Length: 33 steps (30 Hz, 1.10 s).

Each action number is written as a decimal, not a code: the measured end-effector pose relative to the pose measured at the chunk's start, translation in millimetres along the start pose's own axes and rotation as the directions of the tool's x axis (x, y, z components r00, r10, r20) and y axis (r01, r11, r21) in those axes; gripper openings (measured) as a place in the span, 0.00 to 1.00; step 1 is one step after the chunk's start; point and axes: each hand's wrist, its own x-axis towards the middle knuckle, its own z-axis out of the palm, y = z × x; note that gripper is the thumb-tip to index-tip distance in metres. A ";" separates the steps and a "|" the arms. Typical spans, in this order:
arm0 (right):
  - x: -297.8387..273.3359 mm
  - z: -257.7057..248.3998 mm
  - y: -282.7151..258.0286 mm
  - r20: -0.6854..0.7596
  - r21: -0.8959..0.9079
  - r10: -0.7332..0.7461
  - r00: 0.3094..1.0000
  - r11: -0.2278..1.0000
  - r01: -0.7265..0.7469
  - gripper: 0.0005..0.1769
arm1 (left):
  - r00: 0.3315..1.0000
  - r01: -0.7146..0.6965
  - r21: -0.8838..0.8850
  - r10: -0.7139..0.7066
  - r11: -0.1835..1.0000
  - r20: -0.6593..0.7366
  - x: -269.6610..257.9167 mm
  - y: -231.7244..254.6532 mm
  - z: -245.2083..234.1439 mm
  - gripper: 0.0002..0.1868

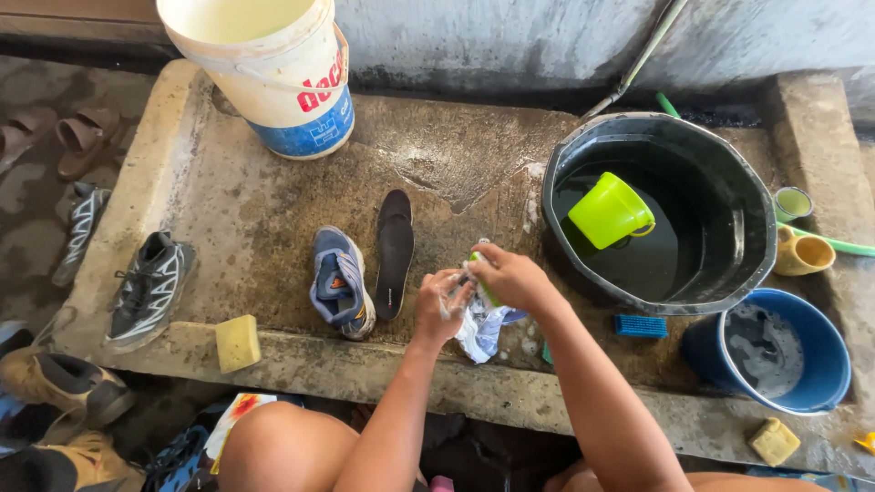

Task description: Cleaning a pair of sneakers by scrubbing them with a brush and soapy water and then rinsing them.

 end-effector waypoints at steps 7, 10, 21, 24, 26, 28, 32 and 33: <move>50.1 14.6 44.0 -0.050 0.083 0.075 0.996 0.994 -0.071 0.30 | 0.999 -0.024 0.087 0.021 0.996 0.040 1.2 -5.6 10.6 0.17; 87.1 24.3 55.3 -0.094 0.242 0.055 0.994 0.970 -0.031 0.29 | 0.996 -0.071 0.070 0.067 0.995 0.058 0.6 -2.1 9.8 0.16; -17.3 72.7 66.7 -0.171 0.708 0.041 0.984 0.700 0.094 0.28 | 0.999 0.009 -0.009 -0.009 1.000 -0.032 5.0 -11.5 -25.8 0.15; -42.7 39.4 14.8 -0.178 0.716 0.056 0.982 0.693 0.090 0.27 | 0.996 0.067 0.026 -0.068 0.997 0.056 -1.6 0.0 -19.6 0.14; -42.0 31.6 11.0 -0.184 0.721 0.076 0.980 0.688 0.082 0.27 | 0.992 0.062 0.062 -0.068 0.996 0.103 -5.6 1.9 -17.8 0.16; -44.7 18.5 -0.9 -0.214 0.719 0.071 0.974 0.687 0.108 0.27 | 0.990 0.030 0.095 -0.042 0.995 0.131 10.0 3.9 -22.6 0.17; -27.5 44.8 53.1 -0.023 0.821 0.096 0.995 0.570 -0.036 0.25 | 0.941 -0.063 0.358 -0.064 0.932 0.332 14.9 8.5 -28.0 0.24; -10.6 61.4 85.5 0.087 0.843 0.084 0.993 0.525 -0.118 0.23 | 0.915 -0.046 0.428 -0.134 0.902 0.381 11.1 11.4 -26.6 0.25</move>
